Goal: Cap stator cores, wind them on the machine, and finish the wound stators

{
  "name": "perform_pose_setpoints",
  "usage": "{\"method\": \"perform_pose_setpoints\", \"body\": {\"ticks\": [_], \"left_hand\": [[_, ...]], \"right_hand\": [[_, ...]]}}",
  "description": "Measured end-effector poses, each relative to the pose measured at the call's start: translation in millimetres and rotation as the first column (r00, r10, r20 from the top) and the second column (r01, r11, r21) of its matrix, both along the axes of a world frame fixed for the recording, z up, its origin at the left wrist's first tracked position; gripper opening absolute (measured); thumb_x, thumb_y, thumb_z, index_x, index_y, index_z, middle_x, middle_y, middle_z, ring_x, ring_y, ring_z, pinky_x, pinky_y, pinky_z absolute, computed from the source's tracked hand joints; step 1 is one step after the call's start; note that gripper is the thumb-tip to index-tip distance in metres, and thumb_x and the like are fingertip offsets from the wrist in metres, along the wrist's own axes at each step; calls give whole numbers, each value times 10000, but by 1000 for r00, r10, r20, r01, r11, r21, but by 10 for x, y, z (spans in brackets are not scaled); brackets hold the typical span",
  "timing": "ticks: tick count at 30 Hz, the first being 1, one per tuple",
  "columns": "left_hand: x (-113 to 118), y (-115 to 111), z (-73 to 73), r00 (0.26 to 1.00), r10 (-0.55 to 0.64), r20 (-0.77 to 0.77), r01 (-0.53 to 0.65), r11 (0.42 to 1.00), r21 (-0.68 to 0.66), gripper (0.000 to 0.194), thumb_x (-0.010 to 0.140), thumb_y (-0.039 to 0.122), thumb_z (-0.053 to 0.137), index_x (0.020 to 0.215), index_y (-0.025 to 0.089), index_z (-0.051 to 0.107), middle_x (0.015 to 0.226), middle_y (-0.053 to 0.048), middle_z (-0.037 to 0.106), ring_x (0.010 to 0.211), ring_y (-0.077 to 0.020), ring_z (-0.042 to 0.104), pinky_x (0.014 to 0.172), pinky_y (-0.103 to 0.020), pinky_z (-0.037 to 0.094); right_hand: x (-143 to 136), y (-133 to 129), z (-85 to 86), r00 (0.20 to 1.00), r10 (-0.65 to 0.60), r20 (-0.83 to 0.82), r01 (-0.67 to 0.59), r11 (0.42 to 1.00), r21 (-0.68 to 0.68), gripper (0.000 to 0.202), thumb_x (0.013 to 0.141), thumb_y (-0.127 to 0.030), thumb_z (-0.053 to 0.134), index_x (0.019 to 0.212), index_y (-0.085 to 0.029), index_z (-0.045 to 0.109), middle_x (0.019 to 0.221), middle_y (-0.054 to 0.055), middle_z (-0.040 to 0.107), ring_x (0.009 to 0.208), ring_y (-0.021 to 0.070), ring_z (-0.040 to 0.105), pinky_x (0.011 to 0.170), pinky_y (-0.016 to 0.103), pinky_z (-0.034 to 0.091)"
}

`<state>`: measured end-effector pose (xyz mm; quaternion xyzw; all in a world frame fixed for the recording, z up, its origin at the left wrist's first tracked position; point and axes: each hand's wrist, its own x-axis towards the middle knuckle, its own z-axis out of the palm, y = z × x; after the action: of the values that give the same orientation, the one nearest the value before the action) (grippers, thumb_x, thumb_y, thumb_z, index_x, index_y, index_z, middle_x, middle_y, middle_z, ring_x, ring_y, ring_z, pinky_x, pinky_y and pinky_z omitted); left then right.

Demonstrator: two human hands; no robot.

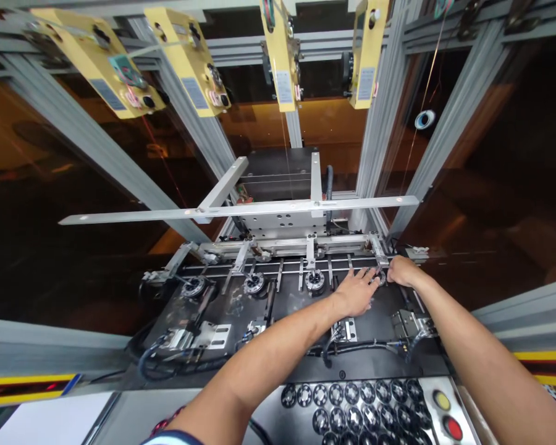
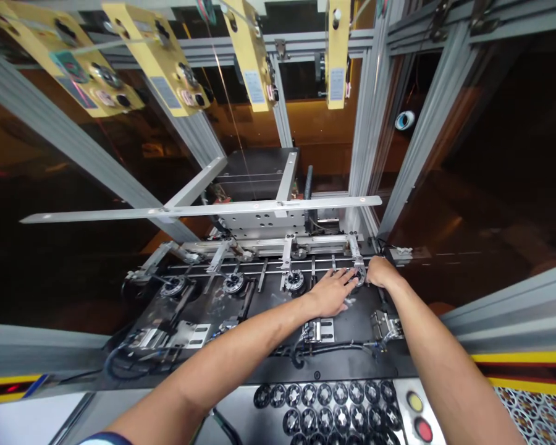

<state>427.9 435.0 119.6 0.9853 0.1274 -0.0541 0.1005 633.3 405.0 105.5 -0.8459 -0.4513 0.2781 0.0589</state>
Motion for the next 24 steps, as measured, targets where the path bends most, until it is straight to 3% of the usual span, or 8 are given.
{"method": "perform_pose_setpoints", "body": {"ticks": [7,17,24], "left_hand": [[-20,-41,45,1000,21,-14,-21,1000,-15,733,834,276,678,1480,157,353,1629,-184,260,1440,-378,359,1127,-562,359],[-29,-8,-13,999,36,-13,-36,998,-58,710,864,254,627,1500,191,318,1658,-125,203,1456,-356,331,1146,-551,348],[-38,-14,-22,999,44,-14,-44,997,-63,757,840,242,645,1513,223,298,1662,-110,197,1462,-348,327,1152,-536,348]], "right_hand": [[7,284,-30,983,-166,-79,164,986,-24,283,947,-350,630,1153,-155,628,1153,72,647,972,204,655,817,371,578],[-11,-334,-13,876,-371,-309,397,917,24,302,951,-331,628,1190,-149,604,1151,74,645,954,193,659,804,376,586],[-93,-373,-17,826,-416,-379,458,888,23,297,950,-337,630,1174,-143,609,1100,64,656,900,179,664,762,351,589]]}}
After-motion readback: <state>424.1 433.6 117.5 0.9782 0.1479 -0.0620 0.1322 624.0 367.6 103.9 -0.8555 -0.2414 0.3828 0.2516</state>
